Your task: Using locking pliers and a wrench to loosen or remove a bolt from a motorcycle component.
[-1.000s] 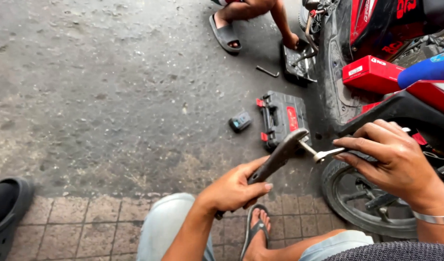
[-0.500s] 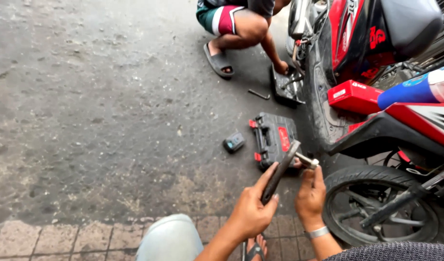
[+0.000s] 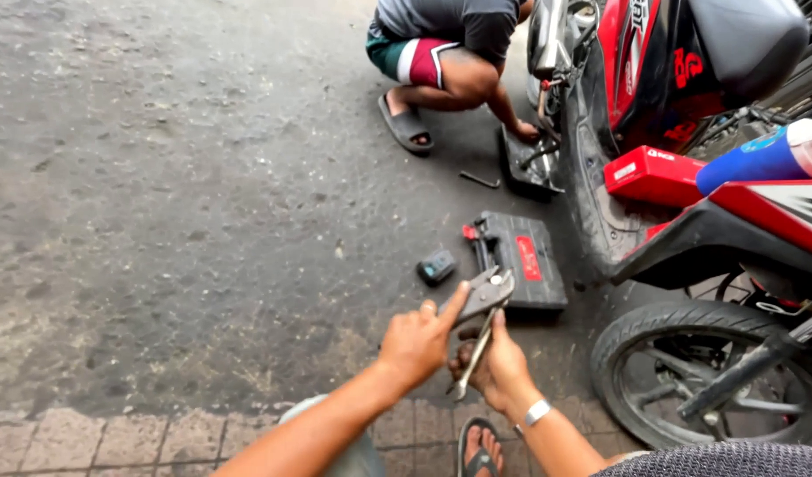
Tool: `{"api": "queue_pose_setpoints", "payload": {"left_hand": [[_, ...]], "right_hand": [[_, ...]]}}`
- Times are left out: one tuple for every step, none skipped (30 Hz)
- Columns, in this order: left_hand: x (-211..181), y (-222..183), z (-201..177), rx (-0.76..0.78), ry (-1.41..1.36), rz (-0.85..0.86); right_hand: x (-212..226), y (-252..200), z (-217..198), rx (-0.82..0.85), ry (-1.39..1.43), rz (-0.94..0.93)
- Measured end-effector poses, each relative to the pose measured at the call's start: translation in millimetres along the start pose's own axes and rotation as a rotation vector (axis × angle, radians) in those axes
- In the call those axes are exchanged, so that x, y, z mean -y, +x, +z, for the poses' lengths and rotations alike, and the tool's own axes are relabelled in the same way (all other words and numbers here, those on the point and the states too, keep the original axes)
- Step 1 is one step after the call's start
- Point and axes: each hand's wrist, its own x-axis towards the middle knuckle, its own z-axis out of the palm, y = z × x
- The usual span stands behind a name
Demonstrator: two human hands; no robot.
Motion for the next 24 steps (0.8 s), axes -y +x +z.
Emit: {"api": "queue_pose_setpoints", "payload": {"left_hand": [[3.0, 0.6, 0.4, -0.007, 0.003, -0.004], [6.1, 1.4, 0.8, -0.015, 0.024, 0.042], [7.8, -0.8, 2.5, -0.015, 0.044, 0.095], [9.8, 1.6, 7.5, -0.014, 0.045, 0.098], [11.5, 2.2, 12.8, -0.097, 0.136, 0.152], [13.3, 2.6, 17.9, -0.180, 0.228, 0.206], [21.8, 2.8, 23.2, -0.179, 0.231, 0.205], [30.4, 3.0, 28.6, -0.197, 0.304, 0.301], [34.8, 1.2, 36.4, -0.212, 0.368, 0.392], [37.7, 2.9, 35.2, -0.209, 0.362, 0.386], [42.8, 0.1, 33.8, -0.153, 0.276, 0.389], [48.6, -2.7, 33.0, -0.097, 0.191, 0.390], [53.4, -2.3, 22.8, -0.075, 0.183, 0.371], [58.9, -1.5, 13.5, -0.047, 0.200, 0.413], [63.1, 1.7, 5.9, -0.015, 0.212, 0.473], [56.6, -1.4, -14.1, 0.012, 0.200, 0.471], [51.7, 1.8, -35.6, 0.237, 0.196, 0.424], [47.0, 5.5, -58.0, 0.461, 0.191, 0.373], [45.7, -3.5, -72.3, 0.469, 0.190, 0.370], [44.5, -12.3, -87.4, 0.602, 0.097, 0.355], [42.9, -18.6, -102.1, 0.731, 0.001, 0.339], [42.8, -28.5, -113.3, 0.736, -0.003, 0.336], [40.5, -40.0, -123.9, 0.779, -0.103, 0.333], [37.5, -50.9, -134.0, 0.820, -0.204, 0.329]], "right_hand": [[-3.0, 0.5, 3.4, 0.007, -0.003, -0.003], [-5.9, 1.0, 7.0, -0.038, -0.016, -0.023], [-12.2, -0.4, 7.8, -0.090, -0.022, -0.040], [-17.4, 5.5, 9.5, -0.091, -0.018, -0.040], [-23.3, 10.6, 10.9, -0.122, -0.003, -0.033], [-29.4, 15.6, 12.5, -0.153, 0.013, -0.026], [-34.6, 23.2, 6.0, -0.149, 0.013, -0.025], [-39.9, 31.1, -0.6, -0.050, -0.080, 0.124], [-45.1, 37.1, -12.0, 0.041, -0.178, 0.276], [-37.6, 38.3, -21.1, 0.037, -0.184, 0.282], [-37.4, 37.4, -29.7, 0.159, -0.305, 0.380], [-37.8, 37.1, -38.2, 0.283, -0.424, 0.477], [-27.1, 20.4, -35.6, 0.284, -0.430, 0.507], [-15.8, 5.2, -32.8, 0.305, -0.552, 0.431], [-5.2, -10.0, -32.3, 0.321, -0.655, 0.349], [3.1, -26.1, -35.6, 0.317, -0.644, 0.376], [16.3, -38.3, -36.0, 0.379, -0.788, 0.385], [30.2, -50.9, -35.8, 0.444, -0.932, 0.393], [47.5, -60.7, -35.5, 0.448, -0.930, 0.400], [65.2, -70.5, -34.7, 0.572, -1.391, 0.226], [85.4, -79.0, -33.8, 0.687, -1.844, 0.018], [90.1, -77.7, -48.9, 0.692, -1.844, 0.024], [93.2, -78.8, -66.8, 0.657, -1.815, -0.011], [96.6, -79.5, -85.9, 0.621, -1.787, -0.046]]}}
